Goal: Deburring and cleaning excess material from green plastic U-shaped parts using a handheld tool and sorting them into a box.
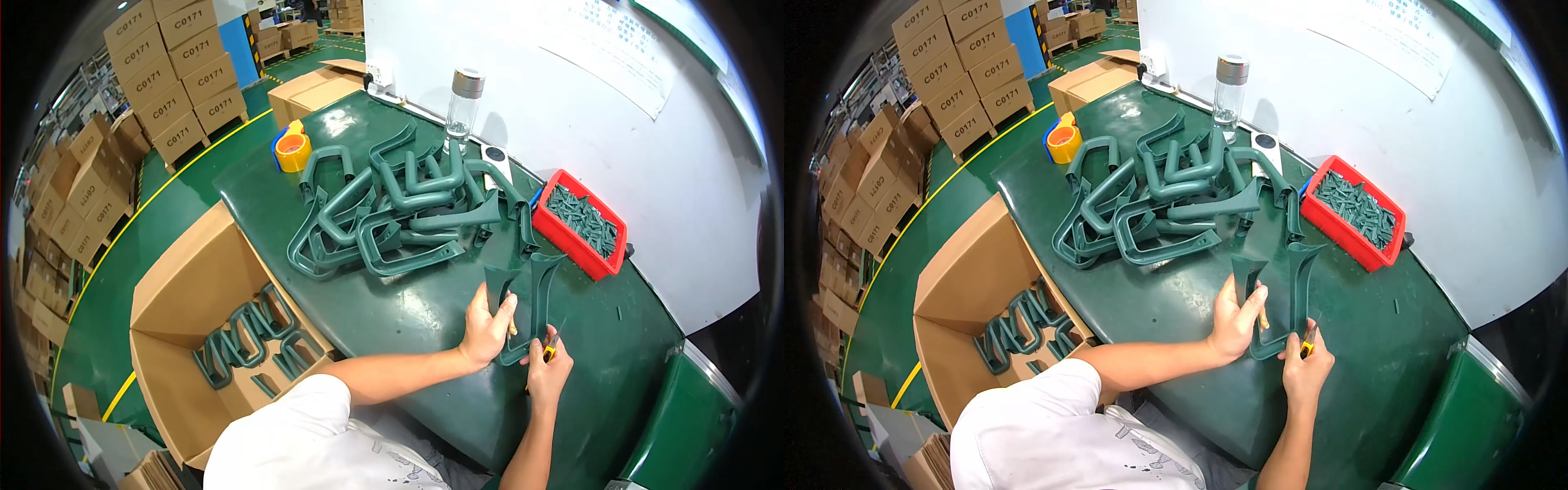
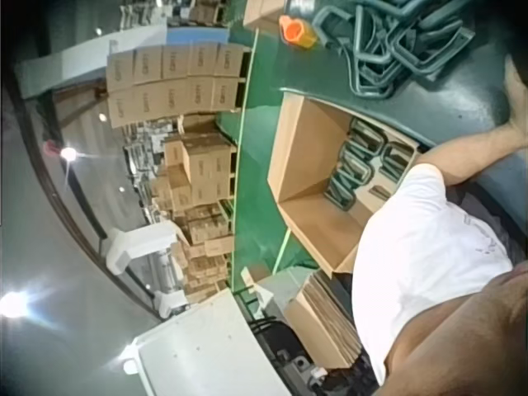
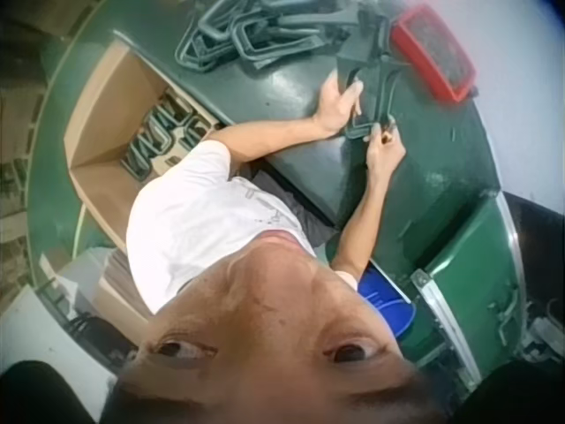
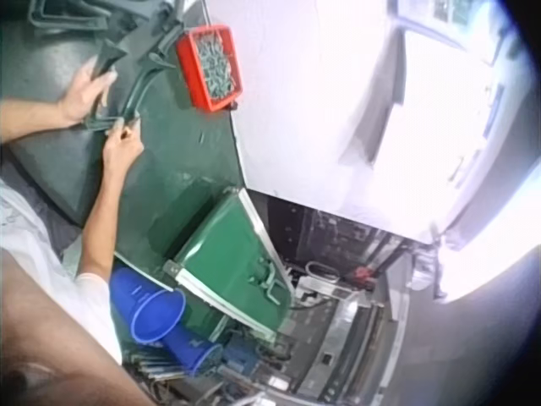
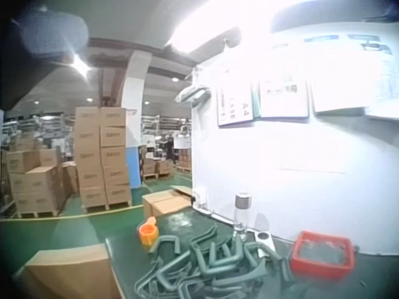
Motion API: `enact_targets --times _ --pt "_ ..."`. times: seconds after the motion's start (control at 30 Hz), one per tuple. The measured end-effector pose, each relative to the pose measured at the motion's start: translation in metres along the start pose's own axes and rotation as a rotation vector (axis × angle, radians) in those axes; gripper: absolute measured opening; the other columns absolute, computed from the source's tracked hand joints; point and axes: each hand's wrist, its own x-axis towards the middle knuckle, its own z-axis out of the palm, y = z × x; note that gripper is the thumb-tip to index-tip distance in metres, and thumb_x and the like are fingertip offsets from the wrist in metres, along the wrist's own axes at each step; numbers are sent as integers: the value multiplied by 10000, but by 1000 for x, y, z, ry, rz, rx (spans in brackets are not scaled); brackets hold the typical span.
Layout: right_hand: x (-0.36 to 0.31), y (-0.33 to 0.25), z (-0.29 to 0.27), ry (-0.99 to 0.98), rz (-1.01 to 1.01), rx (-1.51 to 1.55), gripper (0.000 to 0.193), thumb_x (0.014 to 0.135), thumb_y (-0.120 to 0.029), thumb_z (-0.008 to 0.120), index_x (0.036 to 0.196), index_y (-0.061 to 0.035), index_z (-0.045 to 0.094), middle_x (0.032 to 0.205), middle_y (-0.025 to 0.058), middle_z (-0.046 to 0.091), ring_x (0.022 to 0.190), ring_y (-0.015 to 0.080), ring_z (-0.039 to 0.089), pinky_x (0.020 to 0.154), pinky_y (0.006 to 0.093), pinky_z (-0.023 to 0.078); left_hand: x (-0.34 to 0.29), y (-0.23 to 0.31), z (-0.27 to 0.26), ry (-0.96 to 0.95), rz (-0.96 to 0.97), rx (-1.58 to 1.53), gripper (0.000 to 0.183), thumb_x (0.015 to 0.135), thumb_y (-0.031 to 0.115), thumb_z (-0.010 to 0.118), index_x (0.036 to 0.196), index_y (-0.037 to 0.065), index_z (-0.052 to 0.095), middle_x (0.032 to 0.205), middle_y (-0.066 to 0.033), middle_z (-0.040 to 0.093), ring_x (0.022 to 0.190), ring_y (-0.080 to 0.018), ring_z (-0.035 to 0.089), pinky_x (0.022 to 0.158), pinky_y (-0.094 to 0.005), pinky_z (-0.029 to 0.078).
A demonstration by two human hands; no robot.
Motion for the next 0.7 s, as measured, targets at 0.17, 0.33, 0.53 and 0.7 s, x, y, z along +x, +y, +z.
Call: enact_targets --times 0.17,0.33,0.53,0.7 --pt "0 -2 4 37 -61 -117 331 819 -23 573 1112 131 550 584 55 568 475 96 559 478 234 444 6 -1 -4 27 -89 -29 104 916 135 535 941 55 474 698 -1 518 519 -67 501 436 -223 421" --pt "4 11 6 78 16 -60 310 823 -26 559 1093 125 565 567 62 567 468 100 562 471 239 446 11 -2 -5 53 -148 -31 115 902 154 557 924 68 482 696 -4 515 493 -79 493 409 -227 413" --pt "8 8 8 81 175 6 212 844 -102 615 954 79 615 594 49 583 451 92 539 435 236 423 11 -3 -7 -3 0 88 116 908 120 548 955 34 485 710 -3 532 527 -63 495 445 -221 423" --pt "7 11 -6 23 369 237 153 855 -111 605 751 -1 582 557 56 565 396 98 488 369 221 353 -4 8 -6 -197 173 293 175 878 98 581 957 -8 467 743 -55 576 537 -100 514 475 -276 434"
